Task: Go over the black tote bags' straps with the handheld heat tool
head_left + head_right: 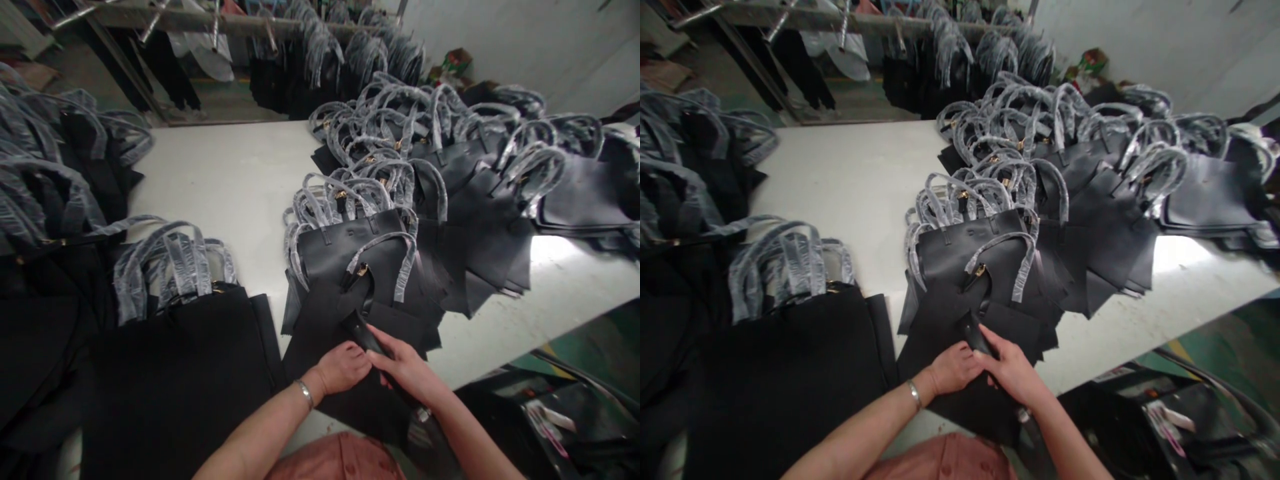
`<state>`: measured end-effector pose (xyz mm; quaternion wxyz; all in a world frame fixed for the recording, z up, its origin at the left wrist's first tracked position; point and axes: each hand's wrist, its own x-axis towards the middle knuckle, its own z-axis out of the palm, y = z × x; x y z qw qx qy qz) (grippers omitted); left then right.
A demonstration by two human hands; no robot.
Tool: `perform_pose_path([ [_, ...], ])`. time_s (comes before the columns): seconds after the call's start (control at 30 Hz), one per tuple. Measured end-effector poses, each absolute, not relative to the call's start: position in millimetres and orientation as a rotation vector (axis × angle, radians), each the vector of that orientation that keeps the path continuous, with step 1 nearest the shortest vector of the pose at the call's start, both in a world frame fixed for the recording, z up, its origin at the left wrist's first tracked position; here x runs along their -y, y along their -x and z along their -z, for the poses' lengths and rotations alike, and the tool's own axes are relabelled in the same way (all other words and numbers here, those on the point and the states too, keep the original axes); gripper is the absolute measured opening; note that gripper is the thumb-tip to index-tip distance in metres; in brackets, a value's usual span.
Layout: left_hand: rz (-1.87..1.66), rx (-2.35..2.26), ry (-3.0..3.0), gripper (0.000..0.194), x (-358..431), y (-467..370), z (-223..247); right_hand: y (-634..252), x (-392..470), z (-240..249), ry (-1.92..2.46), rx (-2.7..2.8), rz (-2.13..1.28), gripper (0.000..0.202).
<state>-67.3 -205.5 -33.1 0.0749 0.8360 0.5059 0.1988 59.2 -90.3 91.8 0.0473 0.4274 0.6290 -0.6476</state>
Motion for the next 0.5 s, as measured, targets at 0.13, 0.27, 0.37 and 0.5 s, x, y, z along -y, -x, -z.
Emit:
perform_pose_path([
  [0.13, -0.551, -1.527, -2.425, 0.016, 205, 64, 41, -25, 99, -79, -1.218, -2.151, 1.868, 0.059],
  [0.27, -0.624, -1.551, -2.428, 0.022, 205, 64, 42, 13, 98, -81, -1.190, -2.327, 1.816, 0.058],
  [0.37, -0.672, -1.575, -2.398, 0.024, 206, 66, 39, 25, 100, -92, -1.191, -2.370, 1.819, 0.062],
  [0.5, -0.666, -1.577, -2.389, 0.021, 206, 67, 37, 14, 100, -113, -1.227, -2.452, 1.898, 0.064],
])
